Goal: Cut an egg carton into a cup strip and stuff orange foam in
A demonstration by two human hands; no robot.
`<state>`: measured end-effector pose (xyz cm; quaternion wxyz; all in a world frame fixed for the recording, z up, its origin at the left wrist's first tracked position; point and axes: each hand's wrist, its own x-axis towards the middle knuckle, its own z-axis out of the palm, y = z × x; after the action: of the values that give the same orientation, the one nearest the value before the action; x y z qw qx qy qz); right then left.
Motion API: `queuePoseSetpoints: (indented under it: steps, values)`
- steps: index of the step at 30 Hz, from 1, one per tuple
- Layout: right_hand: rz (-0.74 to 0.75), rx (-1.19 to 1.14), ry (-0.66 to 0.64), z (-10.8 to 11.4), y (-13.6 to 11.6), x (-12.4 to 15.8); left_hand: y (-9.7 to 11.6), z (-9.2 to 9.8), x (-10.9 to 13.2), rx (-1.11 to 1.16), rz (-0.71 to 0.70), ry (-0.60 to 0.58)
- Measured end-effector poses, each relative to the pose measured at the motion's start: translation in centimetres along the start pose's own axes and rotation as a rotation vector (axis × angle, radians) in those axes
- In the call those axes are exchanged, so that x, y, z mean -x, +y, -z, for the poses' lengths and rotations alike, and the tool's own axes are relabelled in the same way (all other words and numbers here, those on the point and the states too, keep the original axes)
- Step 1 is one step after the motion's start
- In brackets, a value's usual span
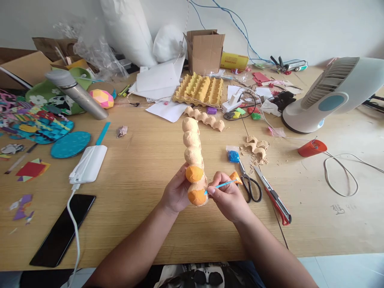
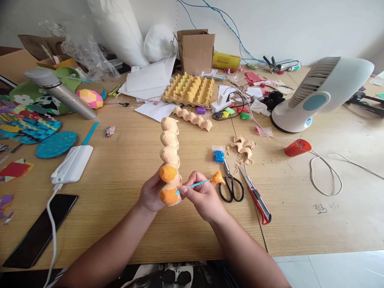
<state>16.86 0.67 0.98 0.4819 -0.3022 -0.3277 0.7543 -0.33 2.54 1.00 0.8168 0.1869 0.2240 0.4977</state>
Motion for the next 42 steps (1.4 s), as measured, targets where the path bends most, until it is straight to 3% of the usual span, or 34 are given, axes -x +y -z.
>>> queuePoseSetpoints:
  steps: [11,19,26,30,42]
  values:
    - [-0.096,-0.096,-0.054,0.00,-0.18,0.02,0.16,-0.23,0.05,0.046,0.064,0.095]
    - [-0.026,0.028,-0.021,-0.01,-0.07,0.00,-0.15,0.19,0.00,-0.003,0.006,-0.033]
    - [0.016,0.083,0.040,-0.24,-0.01,0.19,-0.25,0.47,-0.02,0.030,0.007,0.035]
    - [-0.004,0.058,-0.008,-0.25,-0.07,0.09,-0.18,0.51,-0.04,-0.001,0.018,-0.011]
    - [-0.056,0.005,-0.069,-0.19,-0.38,0.20,-0.25,0.51,-0.08,0.035,0.021,0.043]
